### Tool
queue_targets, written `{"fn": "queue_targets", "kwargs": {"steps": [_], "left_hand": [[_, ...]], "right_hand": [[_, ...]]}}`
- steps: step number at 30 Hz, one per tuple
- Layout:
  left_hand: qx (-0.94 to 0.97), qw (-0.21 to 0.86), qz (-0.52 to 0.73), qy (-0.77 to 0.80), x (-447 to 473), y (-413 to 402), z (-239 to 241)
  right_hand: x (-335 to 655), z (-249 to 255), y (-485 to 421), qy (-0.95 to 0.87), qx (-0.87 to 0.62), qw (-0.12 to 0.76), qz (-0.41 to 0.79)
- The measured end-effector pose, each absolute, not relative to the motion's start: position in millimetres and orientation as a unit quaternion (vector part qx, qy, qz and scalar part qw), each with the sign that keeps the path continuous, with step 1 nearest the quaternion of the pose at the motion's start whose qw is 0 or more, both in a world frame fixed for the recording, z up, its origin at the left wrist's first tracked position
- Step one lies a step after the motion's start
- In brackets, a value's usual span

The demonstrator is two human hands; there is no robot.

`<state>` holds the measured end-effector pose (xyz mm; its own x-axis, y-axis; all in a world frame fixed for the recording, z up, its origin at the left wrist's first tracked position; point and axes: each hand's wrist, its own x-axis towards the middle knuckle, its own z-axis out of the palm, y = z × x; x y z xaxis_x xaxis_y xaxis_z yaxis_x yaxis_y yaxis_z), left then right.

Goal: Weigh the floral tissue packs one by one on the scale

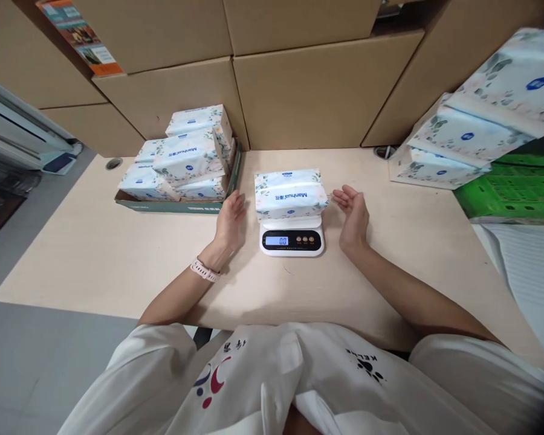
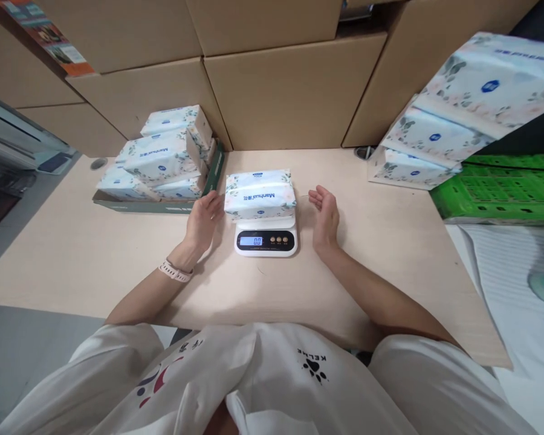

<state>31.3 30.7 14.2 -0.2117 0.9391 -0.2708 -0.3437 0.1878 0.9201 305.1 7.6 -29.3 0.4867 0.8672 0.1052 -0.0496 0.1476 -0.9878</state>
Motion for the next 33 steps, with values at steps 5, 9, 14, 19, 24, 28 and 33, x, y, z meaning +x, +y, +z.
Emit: {"fn": "queue_targets", "kwargs": {"steps": [5, 9, 14, 19, 24, 28, 33], "left_hand": [[0.298, 0.545, 0.6, 0.505, 22.3, 21.8, -10.5], [0.308, 0.547, 0.606, 0.489, 21.7, 23.0, -15.6], [0.31, 0.537, 0.611, 0.492, 20.9, 23.1, -14.0], [0.326, 0.537, 0.6, 0.496, 19.3, 22.2, -12.0], [0.337, 0.534, 0.588, 0.506, 19.4, 23.1, -11.4], [0.329, 0.534, 0.588, 0.511, 20.9, 22.9, -9.6], [0.328, 0.538, 0.586, 0.51, 20.8, 22.1, -8.9]], "right_hand": [[308.2, -36.0, 12.5, -0.398, -0.549, 0.647, 0.349], [305.7, -31.9, 7.0, -0.419, -0.559, 0.629, 0.342], [303.4, -27.3, 5.8, -0.42, -0.559, 0.626, 0.344], [300.7, -24.0, 4.9, -0.415, -0.557, 0.63, 0.347], [301.4, -24.7, 5.0, -0.415, -0.562, 0.628, 0.344], [301.7, -25.1, 5.9, -0.408, -0.558, 0.633, 0.347], [300.1, -23.2, 5.2, -0.407, -0.561, 0.631, 0.349]]}}
